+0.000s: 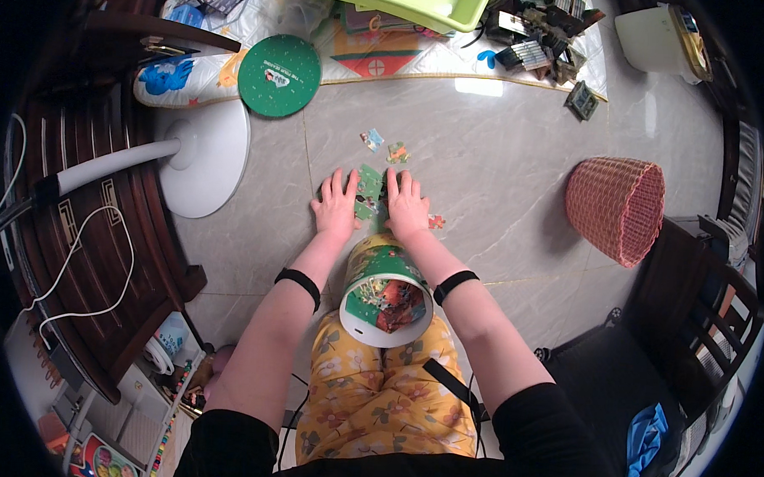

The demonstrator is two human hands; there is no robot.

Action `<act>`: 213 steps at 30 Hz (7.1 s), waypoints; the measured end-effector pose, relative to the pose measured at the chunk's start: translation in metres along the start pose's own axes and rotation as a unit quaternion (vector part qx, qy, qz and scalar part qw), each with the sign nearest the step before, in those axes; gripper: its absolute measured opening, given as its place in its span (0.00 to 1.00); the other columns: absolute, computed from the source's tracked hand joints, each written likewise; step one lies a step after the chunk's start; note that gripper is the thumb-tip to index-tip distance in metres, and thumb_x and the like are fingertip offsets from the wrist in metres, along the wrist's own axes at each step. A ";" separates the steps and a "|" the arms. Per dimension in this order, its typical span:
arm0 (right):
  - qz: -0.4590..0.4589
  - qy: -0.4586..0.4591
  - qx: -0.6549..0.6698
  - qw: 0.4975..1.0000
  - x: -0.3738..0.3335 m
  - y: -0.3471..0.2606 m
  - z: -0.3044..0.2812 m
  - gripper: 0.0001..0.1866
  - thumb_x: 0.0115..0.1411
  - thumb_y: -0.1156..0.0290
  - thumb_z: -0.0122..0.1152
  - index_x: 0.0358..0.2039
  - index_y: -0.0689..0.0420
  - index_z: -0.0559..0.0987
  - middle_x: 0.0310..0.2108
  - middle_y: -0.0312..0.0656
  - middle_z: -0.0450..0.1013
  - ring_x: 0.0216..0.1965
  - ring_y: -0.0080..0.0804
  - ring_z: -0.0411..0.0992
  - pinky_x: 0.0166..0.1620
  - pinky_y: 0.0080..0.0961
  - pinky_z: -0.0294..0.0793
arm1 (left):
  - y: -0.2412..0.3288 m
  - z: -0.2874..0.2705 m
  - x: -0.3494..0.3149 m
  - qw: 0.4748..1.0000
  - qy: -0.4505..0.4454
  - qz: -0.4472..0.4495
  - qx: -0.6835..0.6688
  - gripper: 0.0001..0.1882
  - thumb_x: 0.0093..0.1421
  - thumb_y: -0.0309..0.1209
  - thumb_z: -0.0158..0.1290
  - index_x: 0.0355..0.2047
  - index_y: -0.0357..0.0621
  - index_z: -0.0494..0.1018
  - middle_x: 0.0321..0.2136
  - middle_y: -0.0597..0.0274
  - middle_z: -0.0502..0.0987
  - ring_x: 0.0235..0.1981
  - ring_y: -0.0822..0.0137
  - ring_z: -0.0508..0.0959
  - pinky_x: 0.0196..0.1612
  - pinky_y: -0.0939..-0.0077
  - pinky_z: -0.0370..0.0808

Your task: The person sits on the floor and gathers scattered jigsaw puzzle pieces by hand, placing them into a cylindrical container. The person finishes by placing the lid on the container.

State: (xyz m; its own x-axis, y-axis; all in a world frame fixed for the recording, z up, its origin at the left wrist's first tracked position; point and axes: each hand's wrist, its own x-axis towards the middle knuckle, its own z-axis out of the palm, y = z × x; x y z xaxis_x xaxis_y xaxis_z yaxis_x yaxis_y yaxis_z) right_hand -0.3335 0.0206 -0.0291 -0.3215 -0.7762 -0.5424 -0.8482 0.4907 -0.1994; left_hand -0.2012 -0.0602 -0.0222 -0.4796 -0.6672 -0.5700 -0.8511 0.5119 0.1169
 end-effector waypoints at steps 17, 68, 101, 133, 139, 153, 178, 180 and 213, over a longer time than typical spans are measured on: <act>0.026 0.049 0.201 0.978 0.011 0.002 0.031 0.35 0.39 0.76 0.75 0.48 0.54 0.68 0.48 0.47 0.65 0.53 0.50 0.66 0.50 0.43 0.76 | -0.007 0.026 0.017 0.982 0.086 0.151 -0.075 0.46 0.38 0.23 0.70 0.58 0.44 0.59 0.55 0.55 0.65 0.56 0.49 0.68 0.56 0.59 0.73; 0.056 0.048 0.117 0.990 -0.049 0.101 0.044 0.16 0.39 0.70 0.74 0.30 0.52 0.77 0.44 0.38 0.72 0.51 0.40 0.69 0.49 0.39 0.72 | -0.081 0.035 0.010 0.997 0.044 -0.021 -0.055 0.25 0.47 0.28 0.67 0.46 0.50 0.73 0.49 0.62 0.70 0.55 0.58 0.69 0.52 0.57 0.74; -0.008 0.017 0.101 0.995 -0.014 0.020 0.030 0.35 0.41 0.71 0.76 0.49 0.52 0.66 0.45 0.43 0.68 0.51 0.46 0.70 0.45 0.41 0.80 | 0.001 0.045 0.002 0.976 0.007 0.202 -0.079 0.27 0.44 0.20 0.65 0.45 0.42 0.68 0.48 0.56 0.69 0.53 0.52 0.71 0.51 0.60 0.77; -0.137 -0.051 0.339 0.929 -0.170 0.012 -0.111 0.15 0.48 0.78 0.67 0.35 0.59 0.72 0.33 0.49 0.72 0.35 0.54 0.75 0.39 0.42 0.76 | 0.015 -0.100 -0.140 0.891 0.009 0.360 -0.276 0.14 0.48 0.20 0.59 0.36 0.42 0.72 0.35 0.60 0.72 0.42 0.54 0.73 0.43 0.63 0.76; -0.226 -0.084 0.293 0.925 -0.193 0.011 -0.088 0.19 0.50 0.72 0.69 0.40 0.59 0.70 0.36 0.48 0.70 0.40 0.50 0.74 0.39 0.41 0.77 | 0.007 -0.081 -0.162 0.869 -0.036 0.447 -0.210 0.10 0.51 0.24 0.57 0.35 0.42 0.71 0.37 0.62 0.72 0.42 0.60 0.73 0.41 0.68 0.77; -0.064 0.012 0.271 0.960 -0.074 0.057 -0.040 0.18 0.52 0.64 0.71 0.40 0.57 0.77 0.36 0.45 0.74 0.39 0.45 0.76 0.42 0.38 0.78 | -0.021 -0.058 -0.026 0.937 0.098 0.259 -0.211 0.18 0.58 0.26 0.56 0.50 0.44 0.74 0.52 0.54 0.73 0.53 0.51 0.72 0.55 0.58 0.72; 0.003 0.089 0.080 0.993 0.072 0.050 -0.019 0.26 0.54 0.71 0.67 0.53 0.47 0.70 0.39 0.41 0.75 0.42 0.41 0.76 0.42 0.37 0.78 | -0.015 -0.008 0.075 0.987 0.110 0.114 -0.001 0.14 0.57 0.25 0.51 0.45 0.49 0.72 0.50 0.65 0.72 0.55 0.60 0.71 0.49 0.61 0.76; 0.003 0.079 0.100 0.992 0.076 0.050 -0.017 0.23 0.54 0.71 0.67 0.50 0.48 0.71 0.39 0.41 0.75 0.42 0.42 0.76 0.43 0.38 0.78 | -0.017 -0.003 0.066 0.990 0.079 0.115 -0.004 0.13 0.56 0.26 0.55 0.43 0.48 0.71 0.47 0.62 0.73 0.53 0.59 0.72 0.47 0.61 0.76; -0.043 0.087 0.517 0.851 -0.036 0.029 -0.054 0.16 0.54 0.75 0.71 0.41 0.59 0.75 0.33 0.40 0.77 0.36 0.28 0.74 0.42 0.27 0.75 | -0.132 -0.016 0.039 0.912 0.215 -0.077 -0.340 0.25 0.59 0.33 0.60 0.54 0.37 0.69 0.53 0.44 0.70 0.54 0.49 0.71 0.56 0.61 0.70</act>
State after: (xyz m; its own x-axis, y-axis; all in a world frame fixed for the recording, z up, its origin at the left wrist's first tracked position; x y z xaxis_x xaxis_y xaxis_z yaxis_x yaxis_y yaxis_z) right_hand -0.3688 0.0415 0.0289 -0.4112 -0.8293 -0.3784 -0.0778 0.4456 -0.8919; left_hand -0.1112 -0.1627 -0.0470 -0.2584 -0.9285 -0.2667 -0.7814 0.0385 0.6228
